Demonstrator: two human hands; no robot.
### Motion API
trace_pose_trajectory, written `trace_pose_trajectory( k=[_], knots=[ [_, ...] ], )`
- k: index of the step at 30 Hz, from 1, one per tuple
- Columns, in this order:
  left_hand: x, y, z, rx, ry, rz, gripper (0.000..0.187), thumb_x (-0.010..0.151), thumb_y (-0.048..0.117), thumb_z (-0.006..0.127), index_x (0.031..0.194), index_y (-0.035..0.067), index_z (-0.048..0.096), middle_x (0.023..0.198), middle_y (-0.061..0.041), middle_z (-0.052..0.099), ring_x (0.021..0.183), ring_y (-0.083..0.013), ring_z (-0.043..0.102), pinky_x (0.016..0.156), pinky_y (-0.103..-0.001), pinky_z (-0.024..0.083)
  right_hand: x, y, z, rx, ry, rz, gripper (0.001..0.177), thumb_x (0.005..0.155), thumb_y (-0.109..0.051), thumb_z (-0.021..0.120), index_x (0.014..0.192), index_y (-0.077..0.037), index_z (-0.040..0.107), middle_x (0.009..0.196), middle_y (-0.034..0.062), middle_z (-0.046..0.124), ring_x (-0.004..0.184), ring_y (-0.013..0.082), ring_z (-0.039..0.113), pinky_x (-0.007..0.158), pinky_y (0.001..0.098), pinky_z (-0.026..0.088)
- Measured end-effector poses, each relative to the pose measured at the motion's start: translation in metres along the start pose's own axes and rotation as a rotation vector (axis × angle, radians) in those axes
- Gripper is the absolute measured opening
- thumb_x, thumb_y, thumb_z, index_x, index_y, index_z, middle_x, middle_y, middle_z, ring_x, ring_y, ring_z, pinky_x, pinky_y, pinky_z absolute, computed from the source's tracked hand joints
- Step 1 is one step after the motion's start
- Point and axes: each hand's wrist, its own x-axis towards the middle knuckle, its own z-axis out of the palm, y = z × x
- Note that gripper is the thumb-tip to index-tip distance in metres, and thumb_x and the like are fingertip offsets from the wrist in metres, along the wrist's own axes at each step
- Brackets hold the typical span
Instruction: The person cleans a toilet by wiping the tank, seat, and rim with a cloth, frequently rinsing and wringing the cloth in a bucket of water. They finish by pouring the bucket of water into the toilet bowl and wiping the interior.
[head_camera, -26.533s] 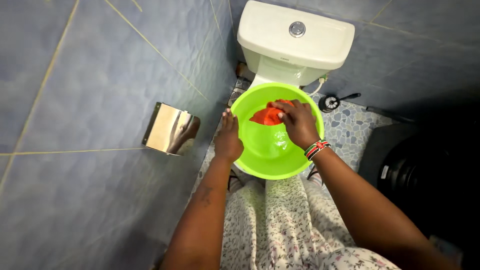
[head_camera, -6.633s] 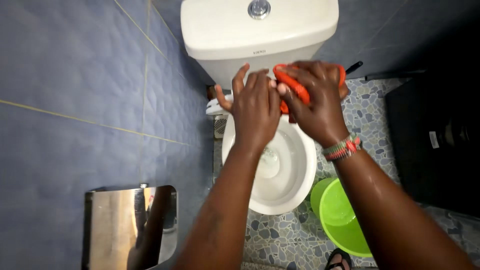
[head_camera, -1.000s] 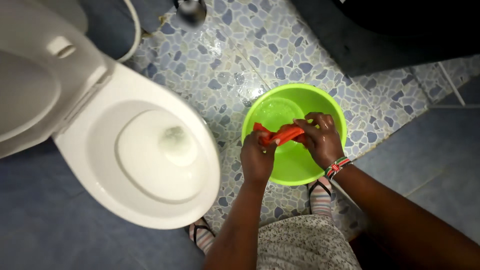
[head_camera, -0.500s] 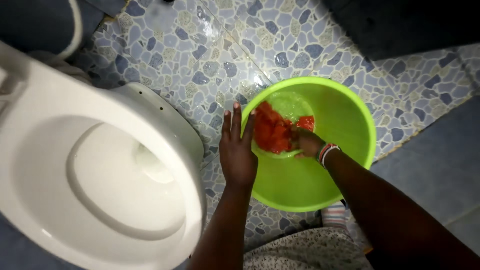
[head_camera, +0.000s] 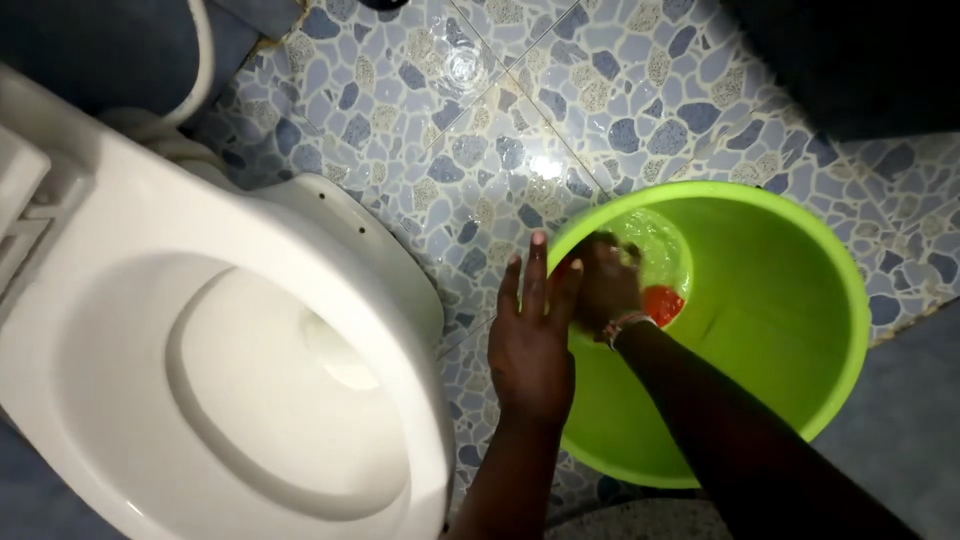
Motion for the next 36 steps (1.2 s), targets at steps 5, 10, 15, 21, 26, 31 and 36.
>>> trace_pose_trajectory(
  k=[5,10,15,21,26,31,36],
  knots=[
    [-0.005,-0.004,0.013,-0.045,-0.049,-0.075,0.084,0.079,-0.018,0.050,0.154,0.020,0.044,0.171,-0.004,0.018,0.150,-0.0253,0.031,0.098,-0.030,0.051,-0.024,-0.002,0.020,0.389,-0.282,0.564,0.054,0.084,-0.056,0.067,0.124,-0.020,0.063,0.132,0.0117,0.057,0.128,0.0329,0.050,0.118,0.0476,0.031],
    [-0.010,-0.003,0.025,0.061,-0.037,-0.068,0.081,0.080,-0.020,0.045,0.153,0.014,0.044,0.168,-0.009,0.017,0.148,-0.0235,0.033,0.100,-0.028,0.048,-0.033,-0.002,0.093,-0.001,-0.452,0.097,0.068,0.096,-0.044,0.063,0.152,-0.008,0.049,0.140,0.0157,0.058,0.128,0.0345,0.053,0.108,0.0496,0.040],
    [-0.007,0.000,0.011,-0.006,-0.049,-0.087,0.081,0.079,-0.020,0.049,0.148,0.022,0.052,0.169,-0.004,0.020,0.147,-0.0250,0.036,0.089,-0.030,0.053,0.027,0.059,-0.009,0.382,-0.552,-0.288,0.054,0.082,-0.053,0.071,0.129,-0.027,0.066,0.135,0.0064,0.065,0.127,0.0310,0.058,0.103,0.0548,0.047],
    [-0.009,0.010,0.016,-0.103,0.093,-0.165,0.076,0.072,-0.017,0.059,0.137,0.023,0.063,0.166,-0.004,0.032,0.140,-0.0309,0.045,0.086,-0.034,0.056,-0.009,0.100,0.037,0.634,-0.724,-0.185,0.106,0.045,-0.033,0.078,0.146,-0.040,0.050,0.147,0.0051,0.056,0.132,0.0303,0.055,0.109,0.0514,0.049],
    [-0.012,0.013,0.017,-0.116,0.194,-0.216,0.072,0.069,-0.018,0.062,0.133,0.015,0.067,0.163,-0.006,0.039,0.135,-0.0341,0.049,0.089,-0.038,0.054,-0.046,0.025,0.118,0.933,-0.194,-0.127,0.091,0.077,-0.037,0.066,0.157,-0.009,0.033,0.158,0.0265,0.029,0.142,0.0404,0.032,0.113,0.0507,0.032],
    [-0.034,0.000,0.012,-0.570,0.339,-0.161,0.057,0.086,-0.007,0.055,0.139,0.011,0.066,0.164,-0.011,0.040,0.145,-0.0354,0.044,0.114,-0.042,0.042,-0.052,0.015,0.054,2.530,-0.613,0.703,0.066,0.098,-0.034,0.057,0.152,0.001,0.042,0.152,0.0254,0.044,0.141,0.0396,0.043,0.122,0.0575,0.034],
    [-0.066,-0.005,0.010,-1.594,0.469,-0.284,0.046,0.105,0.025,0.044,0.143,0.004,0.059,0.162,-0.017,0.042,0.150,-0.0327,0.040,0.122,-0.046,0.036,-0.086,-0.003,-0.170,2.893,-0.488,0.254,0.056,0.097,-0.025,0.054,0.146,0.001,0.045,0.145,0.0198,0.056,0.131,0.0357,0.056,0.114,0.0532,0.040]
  ],
)
